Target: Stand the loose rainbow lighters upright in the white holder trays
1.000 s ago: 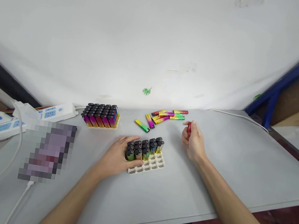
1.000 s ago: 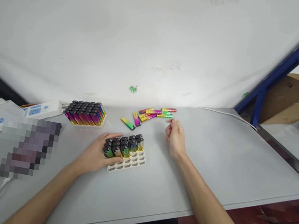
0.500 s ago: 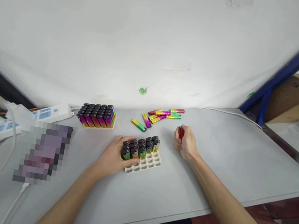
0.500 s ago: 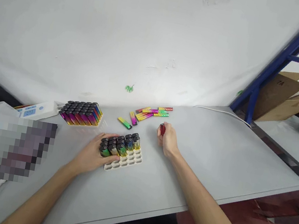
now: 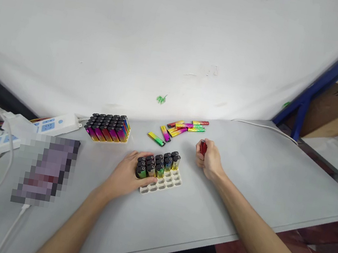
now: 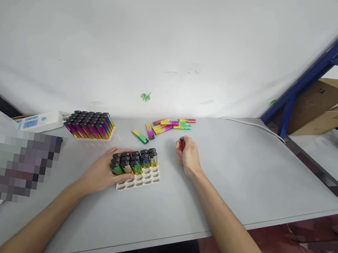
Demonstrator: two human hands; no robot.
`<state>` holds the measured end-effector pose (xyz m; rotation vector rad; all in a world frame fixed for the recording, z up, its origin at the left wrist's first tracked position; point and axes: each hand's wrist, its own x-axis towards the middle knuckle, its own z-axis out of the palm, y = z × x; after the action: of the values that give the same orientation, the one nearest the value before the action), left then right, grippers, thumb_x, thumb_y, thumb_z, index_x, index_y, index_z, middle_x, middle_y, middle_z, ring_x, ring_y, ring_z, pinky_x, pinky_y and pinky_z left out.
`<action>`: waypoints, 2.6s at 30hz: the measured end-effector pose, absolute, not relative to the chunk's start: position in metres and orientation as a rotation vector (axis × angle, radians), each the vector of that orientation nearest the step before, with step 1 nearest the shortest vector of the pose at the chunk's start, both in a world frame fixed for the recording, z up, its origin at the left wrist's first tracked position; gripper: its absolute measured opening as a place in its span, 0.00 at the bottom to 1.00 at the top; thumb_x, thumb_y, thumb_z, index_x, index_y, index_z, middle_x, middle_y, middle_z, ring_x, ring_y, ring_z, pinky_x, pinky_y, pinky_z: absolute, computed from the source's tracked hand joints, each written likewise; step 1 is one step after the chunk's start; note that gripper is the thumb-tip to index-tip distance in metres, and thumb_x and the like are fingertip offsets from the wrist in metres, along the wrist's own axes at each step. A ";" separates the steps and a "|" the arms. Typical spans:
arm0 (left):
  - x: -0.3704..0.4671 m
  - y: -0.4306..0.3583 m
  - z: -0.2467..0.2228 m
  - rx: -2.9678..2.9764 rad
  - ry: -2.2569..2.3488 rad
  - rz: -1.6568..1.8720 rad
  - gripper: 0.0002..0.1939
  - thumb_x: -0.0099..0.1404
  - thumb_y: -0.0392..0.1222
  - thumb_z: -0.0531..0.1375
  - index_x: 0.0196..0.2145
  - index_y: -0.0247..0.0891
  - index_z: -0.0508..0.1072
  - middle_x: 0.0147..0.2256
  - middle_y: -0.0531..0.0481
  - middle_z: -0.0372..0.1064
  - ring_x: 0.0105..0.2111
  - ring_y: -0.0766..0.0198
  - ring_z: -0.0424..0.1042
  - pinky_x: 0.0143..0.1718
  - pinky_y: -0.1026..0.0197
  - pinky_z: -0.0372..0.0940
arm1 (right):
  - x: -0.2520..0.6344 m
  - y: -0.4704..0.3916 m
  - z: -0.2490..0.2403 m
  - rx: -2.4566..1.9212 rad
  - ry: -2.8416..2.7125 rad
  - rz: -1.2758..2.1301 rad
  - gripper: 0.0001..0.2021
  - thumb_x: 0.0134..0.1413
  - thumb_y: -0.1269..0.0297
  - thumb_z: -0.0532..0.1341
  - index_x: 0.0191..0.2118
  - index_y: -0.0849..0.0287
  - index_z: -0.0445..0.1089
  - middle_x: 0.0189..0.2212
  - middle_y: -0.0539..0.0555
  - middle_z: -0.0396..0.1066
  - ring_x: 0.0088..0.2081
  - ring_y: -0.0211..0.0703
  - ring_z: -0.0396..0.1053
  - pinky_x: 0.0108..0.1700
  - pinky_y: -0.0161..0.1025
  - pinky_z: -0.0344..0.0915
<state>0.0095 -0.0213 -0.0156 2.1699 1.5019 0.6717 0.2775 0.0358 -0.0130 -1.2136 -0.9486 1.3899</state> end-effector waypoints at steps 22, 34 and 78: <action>0.006 -0.017 -0.026 2.152 1.607 0.785 0.29 0.55 0.53 0.68 0.52 0.42 0.69 0.49 0.46 0.72 0.53 0.51 0.67 0.55 0.49 0.62 | 0.286 0.022 0.007 -0.872 -1.419 1.252 0.17 0.51 0.54 0.69 0.42 0.57 0.69 0.26 0.48 0.71 0.26 0.38 0.70 0.31 0.39 0.70; 0.007 -0.015 -0.024 2.137 1.609 0.803 0.30 0.55 0.52 0.69 0.52 0.41 0.68 0.50 0.46 0.71 0.53 0.51 0.67 0.55 0.50 0.62 | 0.258 -0.015 -0.004 -0.879 -1.875 0.365 0.10 0.55 0.58 0.68 0.40 0.54 0.71 0.31 0.53 0.78 0.30 0.43 0.78 0.17 0.33 0.68; 0.010 -0.017 -0.018 2.234 1.498 0.752 0.26 0.54 0.56 0.69 0.46 0.41 0.72 0.45 0.47 0.73 0.49 0.50 0.70 0.52 0.50 0.65 | 0.276 0.045 -0.037 -1.580 -2.065 0.216 0.16 0.63 0.59 0.54 0.52 0.58 0.68 0.40 0.58 0.70 0.42 0.49 0.69 0.44 0.45 0.66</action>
<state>0.0096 -0.0170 -0.0183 2.2335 1.4981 0.7525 0.2764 0.0453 -0.0367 -1.5804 -2.0654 0.2160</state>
